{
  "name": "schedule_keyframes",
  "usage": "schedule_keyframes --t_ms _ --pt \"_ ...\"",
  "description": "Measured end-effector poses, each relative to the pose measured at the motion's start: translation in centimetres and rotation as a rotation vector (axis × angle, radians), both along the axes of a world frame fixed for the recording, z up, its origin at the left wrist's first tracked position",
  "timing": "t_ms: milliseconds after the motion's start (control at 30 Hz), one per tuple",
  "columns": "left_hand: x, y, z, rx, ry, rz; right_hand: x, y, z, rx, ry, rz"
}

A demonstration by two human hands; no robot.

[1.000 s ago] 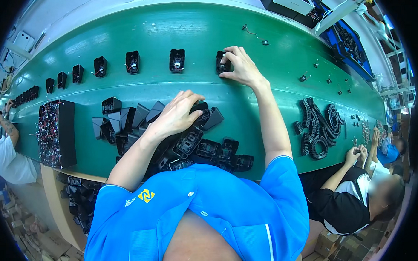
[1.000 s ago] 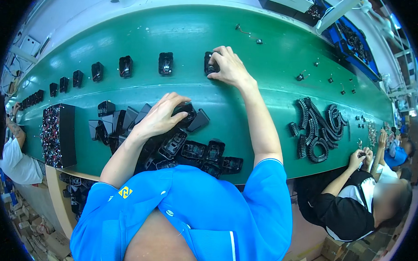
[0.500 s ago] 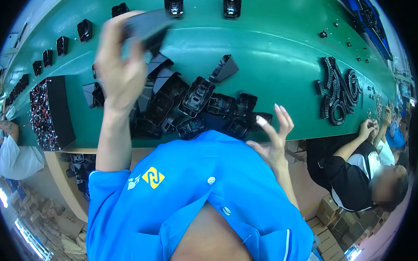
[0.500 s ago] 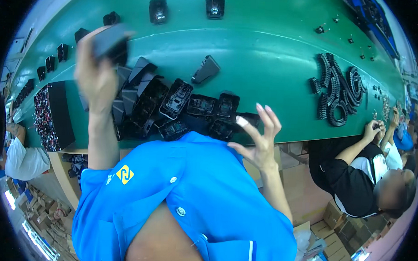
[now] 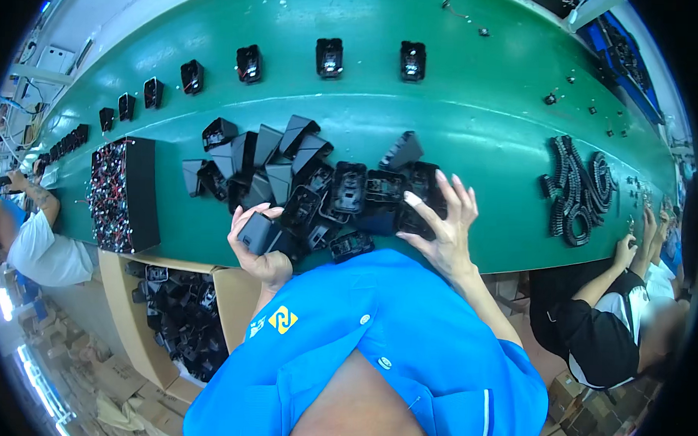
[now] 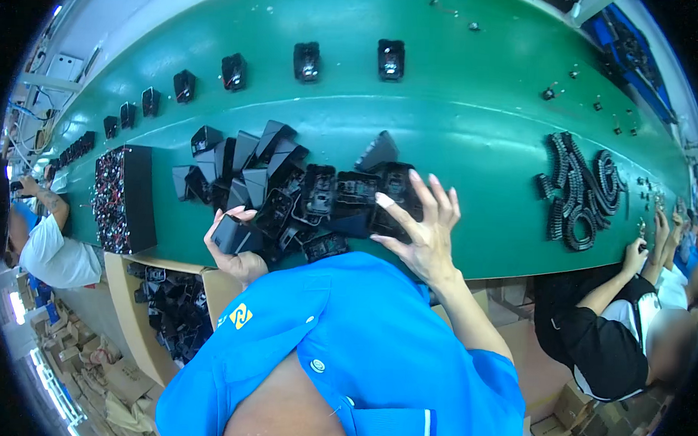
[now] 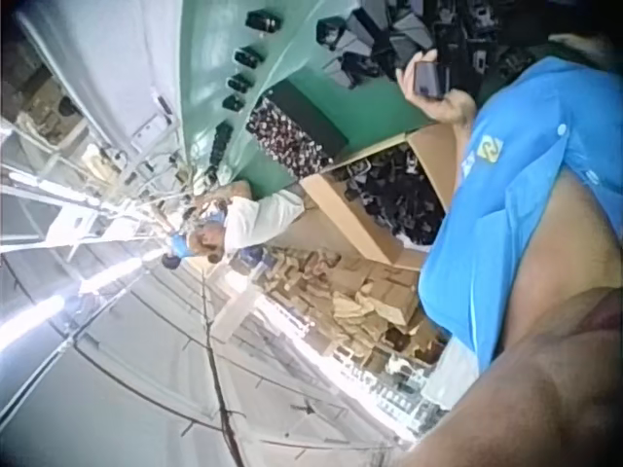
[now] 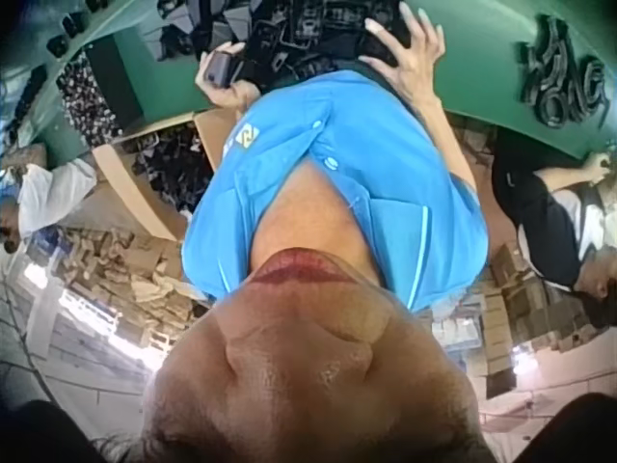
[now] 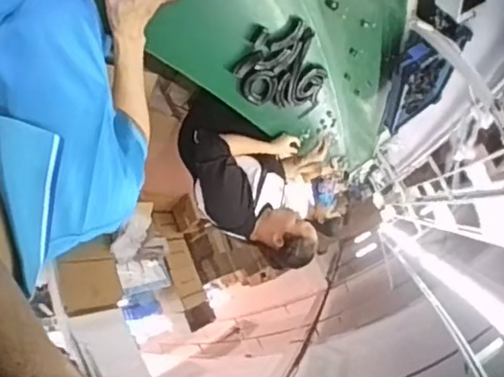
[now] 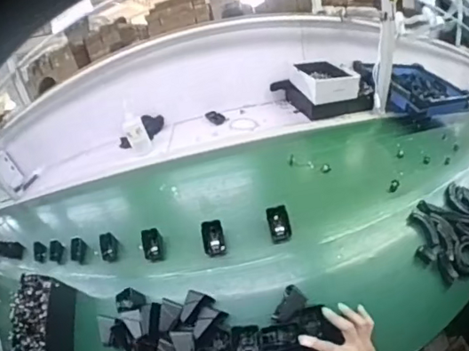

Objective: Assembling small electronic housing components on an assembly line.

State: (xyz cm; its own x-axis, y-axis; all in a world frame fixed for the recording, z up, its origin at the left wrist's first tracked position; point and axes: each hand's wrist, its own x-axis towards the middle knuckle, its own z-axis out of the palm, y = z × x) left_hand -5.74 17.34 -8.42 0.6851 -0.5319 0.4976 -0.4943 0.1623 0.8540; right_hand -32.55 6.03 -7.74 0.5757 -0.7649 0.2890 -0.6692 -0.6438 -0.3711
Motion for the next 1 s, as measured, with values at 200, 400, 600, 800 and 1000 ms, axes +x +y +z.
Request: schedule_keyframes --t_ms 200,400,600,800,1000 --pt "0.0 -1.7 0.9 0.005 -0.084 -0.109 0.2 -2.6 0.0 -0.055 -0.027 0.075" --pt "0.1 -2.7 0.3 0.085 -0.159 -0.134 -0.8 -5.6 0.3 -0.022 -0.137 0.198" --pt "0.2 -3.2 0.3 0.092 -0.118 -0.096 -2.0 -15.3 -0.1 -0.130 -0.335 0.138" --pt "0.0 -6.4 6.5 -0.035 0.520 -0.241 -1.3 -33.1 -3.0 -0.125 -0.307 -0.512" --pt "0.4 -10.6 9.6 -0.179 1.281 -0.767 2.2 -40.0 -4.8 -0.031 -0.259 -0.730"
